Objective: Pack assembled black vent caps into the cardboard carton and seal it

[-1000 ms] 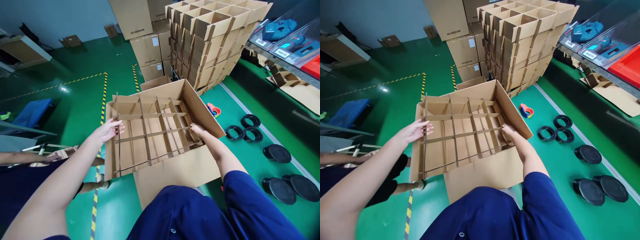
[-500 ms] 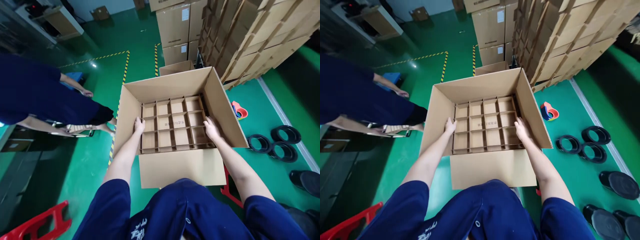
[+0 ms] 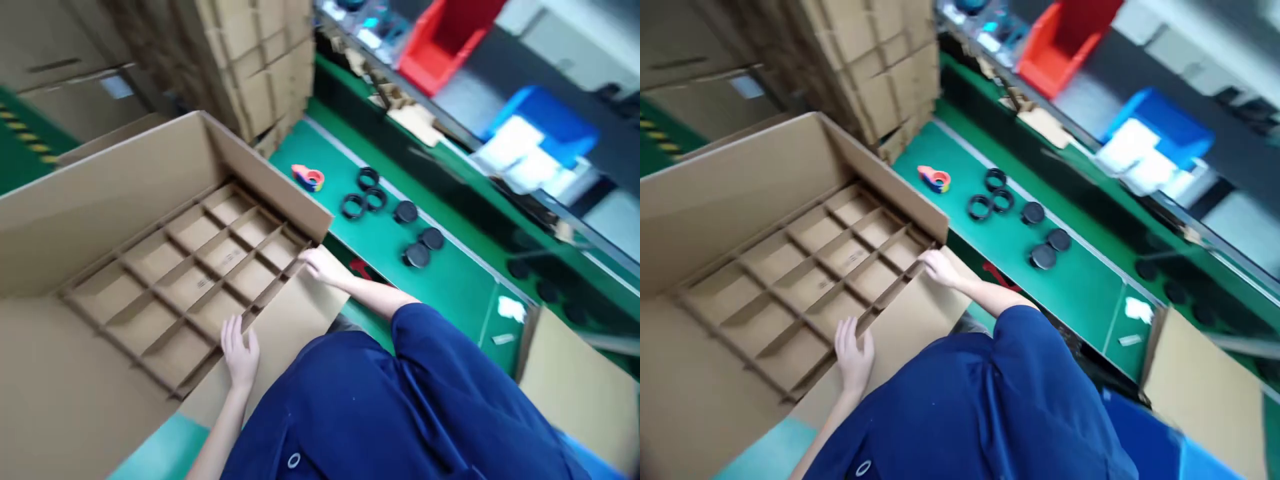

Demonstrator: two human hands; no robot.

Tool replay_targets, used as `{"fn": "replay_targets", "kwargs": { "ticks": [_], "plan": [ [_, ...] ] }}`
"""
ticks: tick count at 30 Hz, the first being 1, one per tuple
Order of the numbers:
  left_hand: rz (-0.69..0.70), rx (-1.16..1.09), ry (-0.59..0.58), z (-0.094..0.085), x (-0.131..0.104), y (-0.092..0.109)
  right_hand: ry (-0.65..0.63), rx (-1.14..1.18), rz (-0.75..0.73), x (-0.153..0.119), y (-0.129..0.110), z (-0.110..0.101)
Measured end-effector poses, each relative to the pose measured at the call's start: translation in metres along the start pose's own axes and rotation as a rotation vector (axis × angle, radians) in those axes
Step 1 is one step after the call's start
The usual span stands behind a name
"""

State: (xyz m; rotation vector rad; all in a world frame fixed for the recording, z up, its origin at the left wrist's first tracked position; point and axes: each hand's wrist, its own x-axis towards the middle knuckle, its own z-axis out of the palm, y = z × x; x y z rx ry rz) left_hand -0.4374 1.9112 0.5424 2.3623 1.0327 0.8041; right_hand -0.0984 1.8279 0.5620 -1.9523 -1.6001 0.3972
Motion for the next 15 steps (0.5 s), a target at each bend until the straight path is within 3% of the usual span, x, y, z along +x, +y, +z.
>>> {"fn": "replay_targets", "kwargs": {
  "ticks": [3,5,8,11,15],
  "plan": [
    [0.239,-0.156,-0.166,0.035,-0.005,0.035,-0.053,-0.056,0.149,-0.092,-0.004,-0.001],
    [0.357,-0.241,-0.276,0.054,-0.005,0.06,0.023,-0.106,0.375,-0.151,-0.001,-0.009],
    [0.442,-0.308,-0.389,0.076,0.002,0.092,0.194,-0.182,0.686,-0.221,0.018,-0.039],
    [0.454,-0.306,-0.455,0.093,0.011,0.12,0.319,-0.228,0.853,-0.265,0.051,-0.078],
    [0.519,-0.252,-0.548,0.13,0.019,0.166,0.442,-0.261,0.969,-0.296,0.11,-0.128]
  ]
}}
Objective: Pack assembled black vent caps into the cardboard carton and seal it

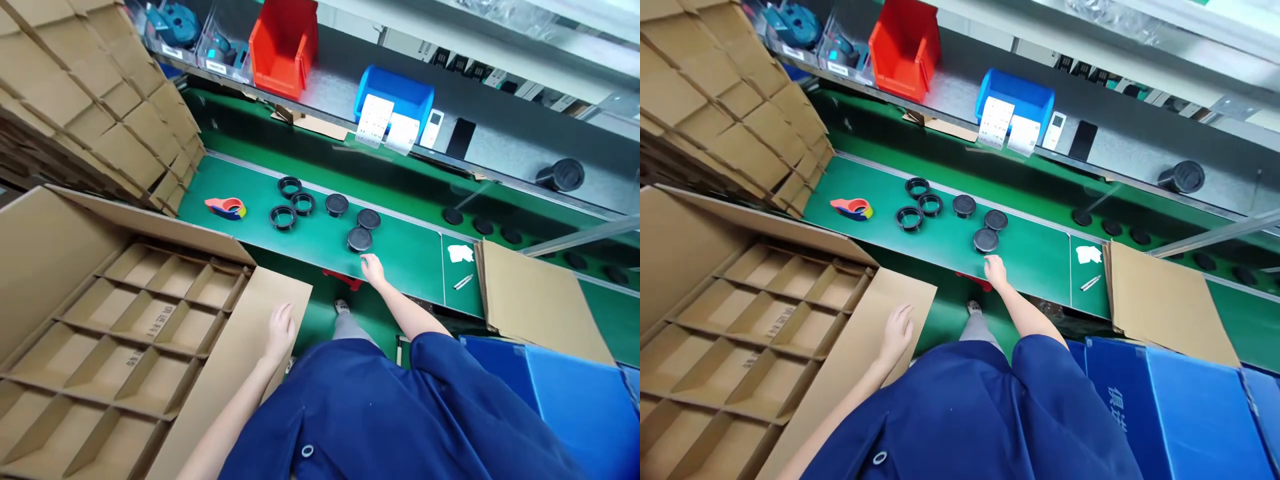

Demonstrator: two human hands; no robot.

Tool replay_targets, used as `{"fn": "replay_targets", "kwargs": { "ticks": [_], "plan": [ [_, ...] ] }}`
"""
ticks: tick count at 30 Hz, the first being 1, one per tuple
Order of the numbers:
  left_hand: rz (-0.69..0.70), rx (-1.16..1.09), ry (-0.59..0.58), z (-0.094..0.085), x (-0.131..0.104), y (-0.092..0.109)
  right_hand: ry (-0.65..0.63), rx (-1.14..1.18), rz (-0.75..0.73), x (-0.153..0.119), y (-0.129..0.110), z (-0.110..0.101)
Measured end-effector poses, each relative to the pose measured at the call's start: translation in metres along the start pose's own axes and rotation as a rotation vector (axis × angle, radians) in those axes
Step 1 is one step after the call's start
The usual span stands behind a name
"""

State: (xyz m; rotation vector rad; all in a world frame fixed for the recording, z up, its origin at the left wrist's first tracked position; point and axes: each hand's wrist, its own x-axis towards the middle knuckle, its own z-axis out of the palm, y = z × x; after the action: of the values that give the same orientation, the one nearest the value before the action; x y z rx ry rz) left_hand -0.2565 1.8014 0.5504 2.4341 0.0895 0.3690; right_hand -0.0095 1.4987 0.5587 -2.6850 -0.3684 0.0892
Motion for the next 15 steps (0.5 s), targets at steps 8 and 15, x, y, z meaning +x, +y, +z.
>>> {"fn": "replay_targets", "kwargs": {
  "ticks": [8,15],
  "plan": [
    [-0.04,0.122,-0.294,0.124,0.187,0.109,-0.163,-0.202,-0.171,0.163,0.063,-0.043],
    [-0.235,0.181,-0.629,0.232,0.299,0.168,-0.464,-0.365,-0.408,0.25,0.142,-0.018]
  ]
}}
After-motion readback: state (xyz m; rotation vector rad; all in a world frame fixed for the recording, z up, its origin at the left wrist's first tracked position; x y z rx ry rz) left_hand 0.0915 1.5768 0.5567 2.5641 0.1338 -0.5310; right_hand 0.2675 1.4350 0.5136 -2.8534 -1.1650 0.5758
